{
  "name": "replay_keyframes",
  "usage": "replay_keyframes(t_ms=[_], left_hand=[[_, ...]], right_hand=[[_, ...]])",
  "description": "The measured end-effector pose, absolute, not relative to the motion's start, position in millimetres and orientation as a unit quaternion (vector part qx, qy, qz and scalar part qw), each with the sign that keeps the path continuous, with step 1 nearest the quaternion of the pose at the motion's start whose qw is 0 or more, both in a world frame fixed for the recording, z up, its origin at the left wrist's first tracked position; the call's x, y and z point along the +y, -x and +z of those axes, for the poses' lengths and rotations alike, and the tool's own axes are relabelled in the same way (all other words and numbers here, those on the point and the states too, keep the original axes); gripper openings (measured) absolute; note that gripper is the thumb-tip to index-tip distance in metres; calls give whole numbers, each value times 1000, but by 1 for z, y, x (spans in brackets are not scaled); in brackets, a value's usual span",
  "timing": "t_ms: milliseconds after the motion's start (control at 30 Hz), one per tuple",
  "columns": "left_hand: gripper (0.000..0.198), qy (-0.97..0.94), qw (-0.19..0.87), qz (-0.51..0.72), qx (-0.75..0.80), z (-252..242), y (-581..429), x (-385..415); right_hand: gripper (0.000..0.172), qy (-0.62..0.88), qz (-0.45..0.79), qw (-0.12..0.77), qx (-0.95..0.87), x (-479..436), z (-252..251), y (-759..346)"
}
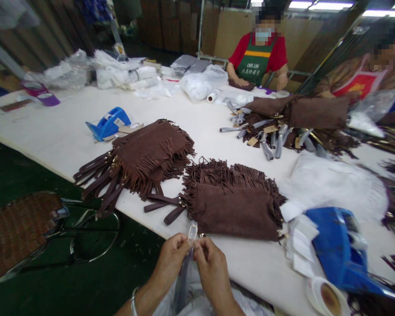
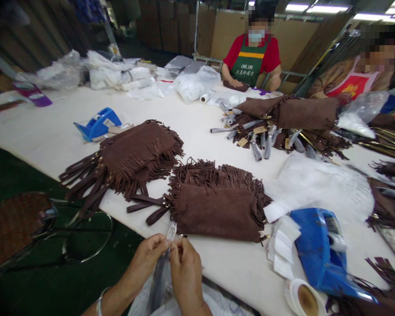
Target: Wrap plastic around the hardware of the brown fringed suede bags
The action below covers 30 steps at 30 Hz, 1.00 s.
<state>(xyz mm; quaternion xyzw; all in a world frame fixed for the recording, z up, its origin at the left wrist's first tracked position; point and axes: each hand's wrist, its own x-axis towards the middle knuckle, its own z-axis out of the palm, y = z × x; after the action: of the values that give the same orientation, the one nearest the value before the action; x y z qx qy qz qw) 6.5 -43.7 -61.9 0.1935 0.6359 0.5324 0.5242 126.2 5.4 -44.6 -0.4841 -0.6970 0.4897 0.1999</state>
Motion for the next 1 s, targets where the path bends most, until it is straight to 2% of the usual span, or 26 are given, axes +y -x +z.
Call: replay_keyframes(t_ms=[200, 267, 400, 500, 667, 767, 867, 1000], left_hand=[[29, -151, 526, 552, 629, -61, -12, -46], [30, -109, 549, 564, 607, -59, -11, -48], [25, -13, 622, 557, 551, -54, -4, -51], [20, 23, 650, 558, 515, -53, 1, -51], [15, 38, 668, 574, 473, -58, 7, -51], [19, 36, 676, 576, 457, -55, 13, -50], [26, 11, 669, 561, 487, -49, 16, -50], [35, -2, 647, 541, 537, -47, 15, -52]], right_hand=[[23, 383, 371, 232, -814, -3, -43, -131], [27, 348, 301, 217, -861, -3, -43, -133], [25, 285, 168, 163, -930, 1, -45, -132], [29, 261, 123, 121, -950, 4, -44, -129], [29, 220, 139, 76, -963, 14, -32, -124], [41, 193, 186, 84, -960, 23, -25, -131], [50, 249, 267, 170, -915, 30, -24, -150], [40, 343, 322, 282, -836, 38, -37, -184]])
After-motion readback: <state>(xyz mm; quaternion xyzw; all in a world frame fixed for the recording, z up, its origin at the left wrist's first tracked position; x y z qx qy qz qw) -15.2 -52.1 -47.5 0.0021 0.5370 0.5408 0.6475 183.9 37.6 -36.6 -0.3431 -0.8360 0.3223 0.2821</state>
